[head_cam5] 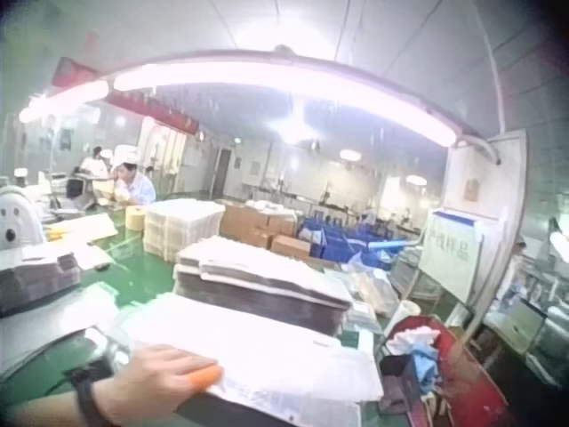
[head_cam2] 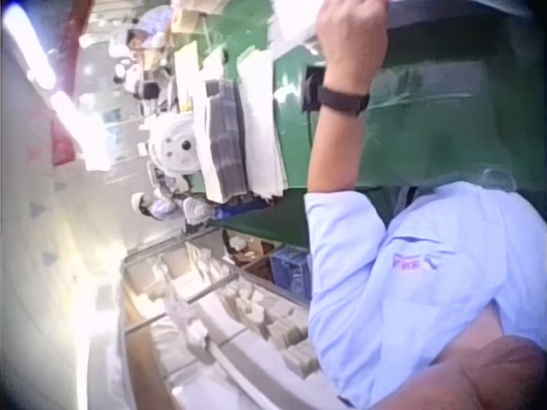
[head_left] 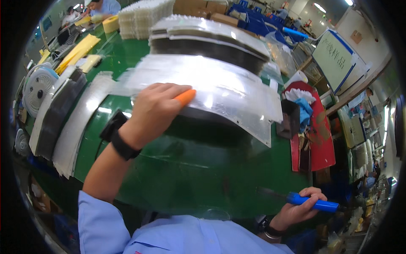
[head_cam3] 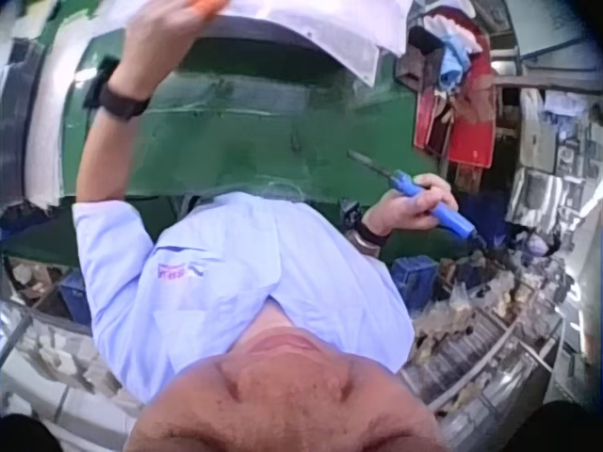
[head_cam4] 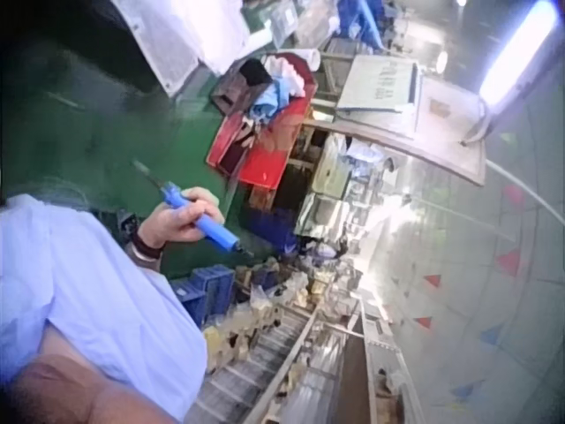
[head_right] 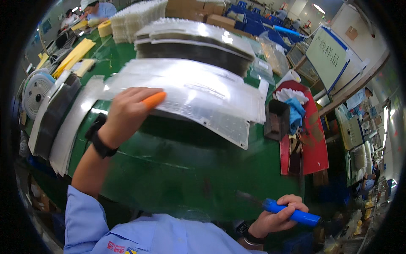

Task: Soldering and assembling electronic components onto circuit boards at a factory workstation.

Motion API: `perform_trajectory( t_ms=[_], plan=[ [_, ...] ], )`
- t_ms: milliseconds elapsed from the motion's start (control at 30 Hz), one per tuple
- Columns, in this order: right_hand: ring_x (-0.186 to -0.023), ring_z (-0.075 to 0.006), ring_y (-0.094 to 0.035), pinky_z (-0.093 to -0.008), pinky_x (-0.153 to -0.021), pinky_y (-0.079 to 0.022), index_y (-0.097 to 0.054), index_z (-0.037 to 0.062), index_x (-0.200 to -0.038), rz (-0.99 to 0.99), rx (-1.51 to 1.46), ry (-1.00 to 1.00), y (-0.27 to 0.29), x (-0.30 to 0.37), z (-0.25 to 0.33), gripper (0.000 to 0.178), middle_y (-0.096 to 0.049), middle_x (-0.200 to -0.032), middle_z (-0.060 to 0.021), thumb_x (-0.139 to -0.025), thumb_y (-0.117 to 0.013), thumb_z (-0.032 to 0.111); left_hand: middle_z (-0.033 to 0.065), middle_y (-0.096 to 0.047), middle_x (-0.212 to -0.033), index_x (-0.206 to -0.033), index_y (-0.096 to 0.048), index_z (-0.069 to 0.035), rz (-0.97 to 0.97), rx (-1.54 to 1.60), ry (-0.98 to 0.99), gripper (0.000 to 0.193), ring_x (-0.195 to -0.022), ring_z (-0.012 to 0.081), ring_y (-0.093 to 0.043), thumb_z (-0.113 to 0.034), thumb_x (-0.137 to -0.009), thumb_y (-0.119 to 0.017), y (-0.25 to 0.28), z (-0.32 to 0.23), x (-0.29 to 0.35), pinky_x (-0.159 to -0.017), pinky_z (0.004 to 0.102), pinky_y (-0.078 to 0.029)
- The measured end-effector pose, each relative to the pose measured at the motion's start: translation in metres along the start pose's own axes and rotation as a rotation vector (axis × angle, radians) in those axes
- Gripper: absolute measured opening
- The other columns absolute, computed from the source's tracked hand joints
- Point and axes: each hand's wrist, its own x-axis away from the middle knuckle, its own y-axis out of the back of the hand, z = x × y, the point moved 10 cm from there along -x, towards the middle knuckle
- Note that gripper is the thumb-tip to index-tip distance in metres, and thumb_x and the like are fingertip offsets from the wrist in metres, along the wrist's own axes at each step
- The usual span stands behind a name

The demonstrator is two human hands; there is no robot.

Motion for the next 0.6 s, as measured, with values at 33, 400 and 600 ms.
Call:
perform_trajectory(
  t_ms=[33,400,600],
  plan=[
    [-0.062,-0.0131,-0.038,-0.0266,-0.058,-0.031,-0.036,0.0075,-0.082,-0.029,-0.010,-0.021,0.004,0.000,-0.002,0.021,-0.041,-0.064,-0.0043,-0.091,-0.045,0.024,0.0072,-0.065,-0.099,-0.095,-0.065,-0.005,-0.026,0.002,-0.015,0.024,-0.085,0.0235,-0.063,-0.008,-0.071,-0.065,0.013,-0.011,0.007,-0.074,0.0329,-0.051],
    [-0.060,-0.0136,-0.039,-0.0283,-0.057,-0.032,-0.036,0.0071,-0.082,0.074,0.057,-0.001,-0.025,0.009,-0.011,0.020,-0.042,-0.063,-0.0048,-0.091,-0.044,0.022,0.0177,-0.061,-0.107,-0.094,-0.065,0.004,0.496,0.040,0.232,0.037,-0.102,0.0327,-0.058,-0.028,-0.076,-0.062,-0.020,-0.087,0.184,-0.087,0.0422,-0.046],
    [-0.057,-0.0139,-0.042,-0.0278,-0.055,-0.034,-0.038,0.0069,-0.083,0.274,-0.091,-0.027,-0.080,0.033,-0.004,0.022,-0.044,-0.062,-0.0063,-0.090,-0.051,0.024,0.0142,-0.040,-0.135,-0.112,-0.064,-0.019,0.622,0.135,0.373,0.059,-0.128,0.0414,-0.030,-0.061,-0.072,-0.053,-0.047,-0.101,0.198,-0.098,0.0674,-0.018]
  ],
)
